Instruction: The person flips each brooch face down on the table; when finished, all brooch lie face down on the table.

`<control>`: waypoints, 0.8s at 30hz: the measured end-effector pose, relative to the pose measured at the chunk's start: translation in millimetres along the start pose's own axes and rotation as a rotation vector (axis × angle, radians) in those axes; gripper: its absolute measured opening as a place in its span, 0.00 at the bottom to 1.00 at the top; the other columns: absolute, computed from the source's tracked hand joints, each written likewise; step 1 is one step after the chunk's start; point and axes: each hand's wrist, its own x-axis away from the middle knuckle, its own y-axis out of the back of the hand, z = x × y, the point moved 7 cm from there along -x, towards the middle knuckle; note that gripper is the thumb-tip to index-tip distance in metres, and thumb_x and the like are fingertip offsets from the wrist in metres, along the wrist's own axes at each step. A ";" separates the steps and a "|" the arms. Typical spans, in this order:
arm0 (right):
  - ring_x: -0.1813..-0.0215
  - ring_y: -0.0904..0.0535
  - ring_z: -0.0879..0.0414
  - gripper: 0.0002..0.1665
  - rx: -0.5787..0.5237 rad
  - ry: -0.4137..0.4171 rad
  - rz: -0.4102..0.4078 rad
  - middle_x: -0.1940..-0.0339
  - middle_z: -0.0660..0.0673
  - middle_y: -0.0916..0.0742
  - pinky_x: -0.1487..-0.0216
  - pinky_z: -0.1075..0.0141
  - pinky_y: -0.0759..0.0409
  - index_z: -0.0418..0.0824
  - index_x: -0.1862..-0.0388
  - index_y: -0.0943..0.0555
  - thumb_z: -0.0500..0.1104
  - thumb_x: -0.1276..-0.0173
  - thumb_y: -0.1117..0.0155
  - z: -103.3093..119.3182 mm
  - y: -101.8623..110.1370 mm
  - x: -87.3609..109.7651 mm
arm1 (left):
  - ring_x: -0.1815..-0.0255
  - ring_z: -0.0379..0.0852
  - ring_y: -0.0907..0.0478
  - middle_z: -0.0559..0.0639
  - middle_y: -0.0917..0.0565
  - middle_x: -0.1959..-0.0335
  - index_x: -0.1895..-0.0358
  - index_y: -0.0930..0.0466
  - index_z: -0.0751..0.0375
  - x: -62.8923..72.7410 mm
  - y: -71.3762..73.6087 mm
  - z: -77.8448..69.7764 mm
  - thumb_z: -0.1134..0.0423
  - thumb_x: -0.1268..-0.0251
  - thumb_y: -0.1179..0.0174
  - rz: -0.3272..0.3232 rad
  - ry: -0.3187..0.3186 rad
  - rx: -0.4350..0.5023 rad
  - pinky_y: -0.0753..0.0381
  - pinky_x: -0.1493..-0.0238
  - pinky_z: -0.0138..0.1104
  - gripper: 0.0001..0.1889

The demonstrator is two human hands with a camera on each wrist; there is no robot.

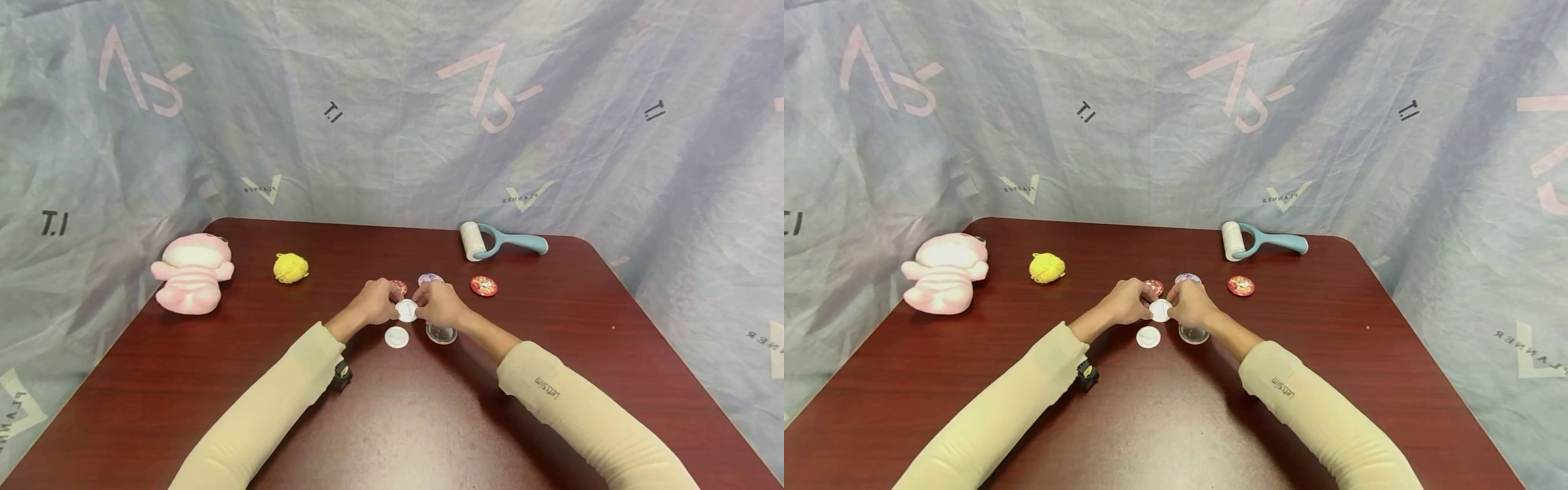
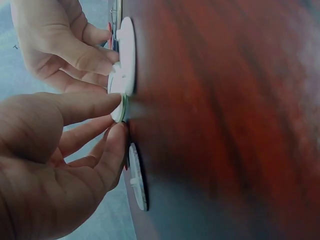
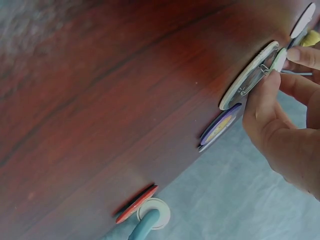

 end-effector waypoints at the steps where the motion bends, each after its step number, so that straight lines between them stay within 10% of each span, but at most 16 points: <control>1: 0.75 0.16 0.58 0.08 0.007 0.004 -0.001 0.72 0.42 0.11 0.72 0.68 0.18 0.31 0.64 0.15 0.30 0.45 0.31 0.2 0.2 -0.2 | 0.59 0.46 0.19 0.46 0.12 0.67 0.65 0.12 0.59 0.1 0.0 0.2 0.72 0.54 0.28 0.002 0.001 -0.003 0.22 0.53 0.37 0.10; 24: 0.74 0.20 0.60 0.06 0.094 0.030 -0.003 0.76 0.46 0.12 0.65 0.64 0.22 0.34 0.68 0.14 0.31 0.46 0.30 2.8 -2.0 -0.1 | 0.59 0.48 0.21 0.47 0.14 0.69 0.65 0.12 0.61 2.5 -1.1 0.7 0.70 0.52 0.28 0.007 0.029 -0.029 0.21 0.55 0.37 0.09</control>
